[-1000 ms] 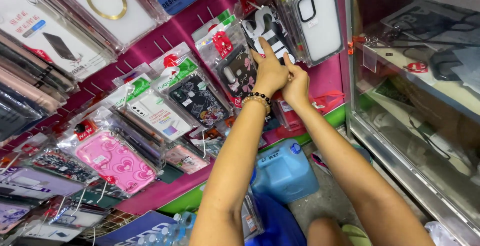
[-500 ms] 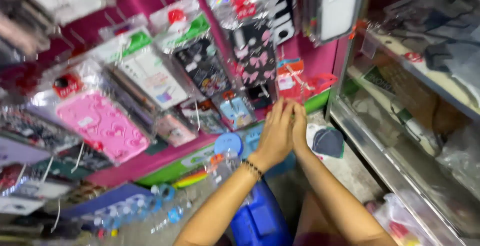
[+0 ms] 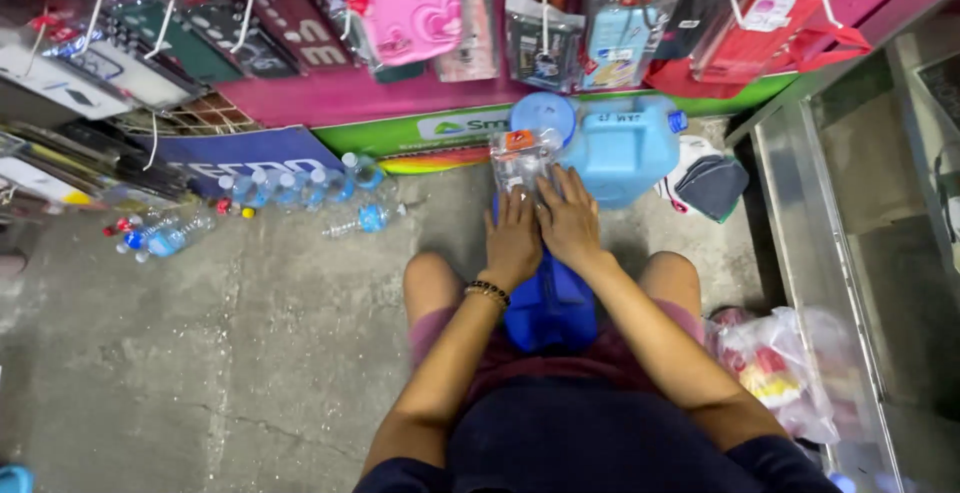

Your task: Inspecting, unboxing, and organizing various mobile phone cases in a retail shop.

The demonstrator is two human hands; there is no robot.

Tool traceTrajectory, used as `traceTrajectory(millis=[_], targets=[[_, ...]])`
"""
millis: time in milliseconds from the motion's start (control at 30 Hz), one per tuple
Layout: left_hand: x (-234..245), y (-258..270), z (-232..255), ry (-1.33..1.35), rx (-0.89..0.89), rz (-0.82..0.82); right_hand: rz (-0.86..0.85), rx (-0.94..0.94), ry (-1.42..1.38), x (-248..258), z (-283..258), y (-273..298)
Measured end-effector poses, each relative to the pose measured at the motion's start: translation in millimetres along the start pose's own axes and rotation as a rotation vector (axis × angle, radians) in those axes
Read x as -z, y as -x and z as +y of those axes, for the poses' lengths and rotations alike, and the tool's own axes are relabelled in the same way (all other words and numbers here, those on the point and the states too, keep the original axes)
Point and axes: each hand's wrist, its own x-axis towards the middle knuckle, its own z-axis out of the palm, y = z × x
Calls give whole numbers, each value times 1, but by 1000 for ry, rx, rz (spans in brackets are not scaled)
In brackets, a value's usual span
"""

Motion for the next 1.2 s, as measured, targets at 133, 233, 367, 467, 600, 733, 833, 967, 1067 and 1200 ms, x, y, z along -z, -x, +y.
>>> traceTrajectory(millis=[133,233,367,467,600,733,833,967,1067,1200], targets=[[-10,2,-11,-129,-61,-41,-88,32,52,-32,10,13],[-13,-7,-15,-193,-80,-37,-94,67,13,-39,20,7],[-37,-14,-15,-248,-120,-35,-131,73,53,-28,22,-3],[-37,-19,-5,-266,-116,-40,-186,64,76,-23,34,-9],[-44,-24,-1,-321,-136,-67,-224,76,72,-33,55,-12],[-28,-13,4,-296,-129,-47,-236,92,81,-24,50,-10],[-15,-10,3,-156,-83,-16,-277,59,64,-11,34,-18],[2,14,16,135,131,34,-256,1,-60,-13,27,1],[-57,-7,-21,450,163,232,-143,51,-113,-28,42,-7],[-69,18,-23,747,240,300,29,20,-259,-28,32,36]])
